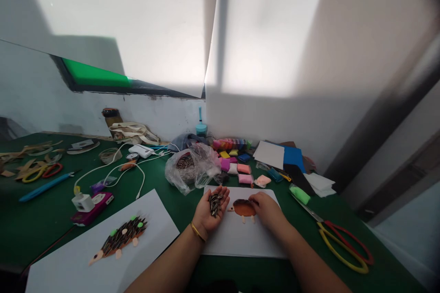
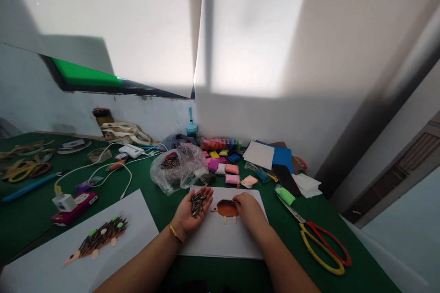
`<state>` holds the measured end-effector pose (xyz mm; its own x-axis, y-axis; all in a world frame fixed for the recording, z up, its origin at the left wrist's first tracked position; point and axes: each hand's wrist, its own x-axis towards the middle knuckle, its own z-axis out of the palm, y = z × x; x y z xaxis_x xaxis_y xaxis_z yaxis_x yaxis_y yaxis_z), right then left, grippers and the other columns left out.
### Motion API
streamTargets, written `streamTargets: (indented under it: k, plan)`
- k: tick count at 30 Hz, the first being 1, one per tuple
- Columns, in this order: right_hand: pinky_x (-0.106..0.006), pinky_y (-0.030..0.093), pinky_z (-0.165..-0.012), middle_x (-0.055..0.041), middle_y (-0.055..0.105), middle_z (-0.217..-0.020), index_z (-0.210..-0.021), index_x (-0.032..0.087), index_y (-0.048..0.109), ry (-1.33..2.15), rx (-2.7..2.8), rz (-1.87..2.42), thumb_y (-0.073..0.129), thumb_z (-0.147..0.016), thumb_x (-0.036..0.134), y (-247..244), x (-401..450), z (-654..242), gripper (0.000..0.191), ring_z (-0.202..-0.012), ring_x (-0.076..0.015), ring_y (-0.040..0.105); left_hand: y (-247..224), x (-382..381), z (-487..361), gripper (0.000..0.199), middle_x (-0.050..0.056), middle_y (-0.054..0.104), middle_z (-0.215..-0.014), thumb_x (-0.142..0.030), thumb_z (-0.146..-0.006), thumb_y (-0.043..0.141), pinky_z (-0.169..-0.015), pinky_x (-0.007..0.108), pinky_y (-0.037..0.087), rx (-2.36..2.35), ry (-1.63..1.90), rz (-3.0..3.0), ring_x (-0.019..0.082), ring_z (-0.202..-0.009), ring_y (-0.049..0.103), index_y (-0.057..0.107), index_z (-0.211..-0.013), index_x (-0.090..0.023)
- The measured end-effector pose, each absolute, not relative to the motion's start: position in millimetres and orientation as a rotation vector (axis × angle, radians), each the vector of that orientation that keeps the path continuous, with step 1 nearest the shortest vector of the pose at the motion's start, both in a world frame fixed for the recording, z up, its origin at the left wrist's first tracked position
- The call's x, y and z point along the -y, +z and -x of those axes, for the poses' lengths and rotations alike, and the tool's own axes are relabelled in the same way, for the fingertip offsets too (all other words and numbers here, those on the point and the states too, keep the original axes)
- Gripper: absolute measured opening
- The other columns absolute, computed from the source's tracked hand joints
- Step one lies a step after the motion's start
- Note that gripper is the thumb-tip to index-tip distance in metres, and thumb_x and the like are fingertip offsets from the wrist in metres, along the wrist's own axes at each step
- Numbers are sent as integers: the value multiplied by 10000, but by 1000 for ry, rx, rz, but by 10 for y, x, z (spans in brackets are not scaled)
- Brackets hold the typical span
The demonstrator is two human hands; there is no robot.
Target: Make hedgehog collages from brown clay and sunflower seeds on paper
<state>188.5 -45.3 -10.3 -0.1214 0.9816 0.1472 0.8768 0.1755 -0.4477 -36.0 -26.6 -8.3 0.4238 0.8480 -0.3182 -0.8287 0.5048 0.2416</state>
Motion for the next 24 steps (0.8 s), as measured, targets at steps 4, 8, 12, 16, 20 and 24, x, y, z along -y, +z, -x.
streamTargets:
  k: [4, 8, 12, 16, 20, 24]
  plan:
    - [-256, 356, -737, -57, 639, -909, -903, 201, 687, 365, 2070, 1777, 437, -815, 212, -91, 439, -1871, 265, -887, -186, 545, -80, 264, 359, 279, 167, 631, -1090, -290, -890, 442, -895, 392, 487, -429, 1053, -50, 270, -1131, 534, 597, -993, -82]
    - [-250, 353, -731, -55, 637, -907, -899, 205, 689, 333, 2093, 1784, 427, -815, 192, -85, 430, -1866, 275, -877, -180, 546, -74, 270, 359, 280, 165, 627, -1100, -292, -893, 434, -888, 393, 493, -422, 1048, -44, 272, -1134, 533, 596, -993, -87]
    - [-248, 346, -726, -59, 638, -900, -890, 209, 693, 295, 2121, 1797, 415, -817, 178, -90, 417, -1855, 289, -865, -178, 547, -58, 282, 354, 279, 161, 631, -1089, -290, -895, 430, -896, 388, 487, -428, 1051, -40, 273, -1140, 526, 597, -986, -86]
    - [-248, 351, -734, -65, 635, -898, -891, 208, 697, 274, 2133, 1823, 408, -817, 161, -95, 405, -1831, 302, -863, -178, 549, -55, 284, 353, 276, 157, 638, -1072, -293, -891, 439, -891, 389, 491, -435, 1052, -37, 271, -1132, 533, 597, -984, -88]
    - [-248, 363, -756, -69, 627, -921, -917, 204, 693, 305, 2129, 1806, 390, -820, 151, -114, 398, -1852, 323, -888, -179, 546, -68, 280, 357, 281, 163, 634, -1078, -295, -894, 434, -894, 391, 488, -424, 1047, -45, 271, -1135, 531, 595, -988, -85]
    - [-264, 377, -803, -68, 602, -974, -1041, 219, 655, 283, 2077, 1781, 449, -771, 129, -87, 438, -1884, 351, -939, -191, 531, -60, 290, 347, 288, 160, 638, -1069, -306, -895, 432, -901, 390, 480, -431, 1045, -52, 269, -1133, 532, 590, -995, -87]
